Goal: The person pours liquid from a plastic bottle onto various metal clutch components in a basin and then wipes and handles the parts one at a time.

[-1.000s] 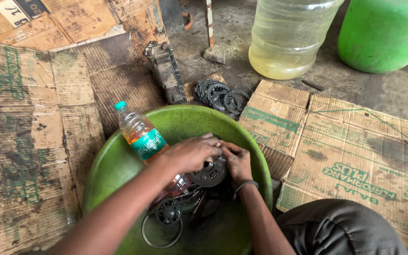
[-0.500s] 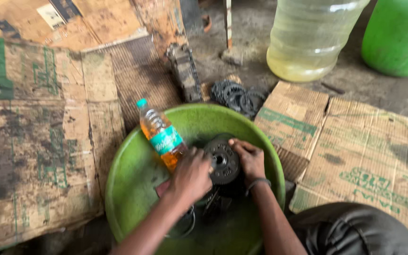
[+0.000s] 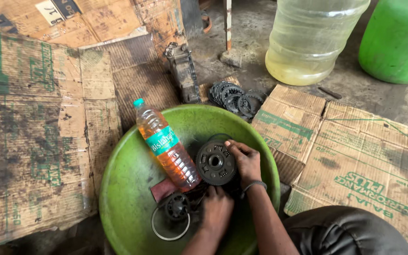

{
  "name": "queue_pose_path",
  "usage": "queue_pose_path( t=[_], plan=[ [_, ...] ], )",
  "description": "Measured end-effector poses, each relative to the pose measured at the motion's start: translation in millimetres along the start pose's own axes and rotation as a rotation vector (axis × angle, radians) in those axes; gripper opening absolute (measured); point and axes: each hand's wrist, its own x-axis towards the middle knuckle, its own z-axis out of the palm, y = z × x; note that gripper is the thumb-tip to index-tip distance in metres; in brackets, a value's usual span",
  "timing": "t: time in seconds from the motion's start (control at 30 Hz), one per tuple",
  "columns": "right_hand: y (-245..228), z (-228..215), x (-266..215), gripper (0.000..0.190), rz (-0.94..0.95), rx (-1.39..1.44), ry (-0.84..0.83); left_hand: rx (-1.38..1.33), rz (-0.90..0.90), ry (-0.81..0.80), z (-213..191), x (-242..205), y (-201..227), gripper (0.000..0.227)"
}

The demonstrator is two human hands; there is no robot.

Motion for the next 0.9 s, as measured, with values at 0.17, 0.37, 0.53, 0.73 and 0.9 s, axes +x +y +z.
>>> queue_pose_path(
  t=[0.17,0.37,0.53,0.73,0.9],
  plan=[
    [-1.7,2.5,-3.5,0.032,0.030,0.037,-0.029,-0.435,0.199,0.103,-51.5,-34.1,-50.4,0.006],
    [0.7,0.9,-3.9,0.030,0.016,-0.023,0.002,-0.748,-0.253,0.306,-142.4,-1.0,-51.1,0.010],
    [-3.0,0.1,-1.8,0.030,0.041,-0.010,0.016,-0.339,-0.113,0.479,-143.3,26.4,-26.8,0.034],
    [-2.2,0.2,-3.9,0.028,0.071,0.043,0.003,-0.097,-0.252,0.071,-122.5,-4.1,-47.9,0.020],
    [8.8,-0.2,0.7,0.026,-0.014,-0.019,-0.004,-0.303,-0.089,0.296,-130.1,8.1,-30.9,0.041]
  ],
)
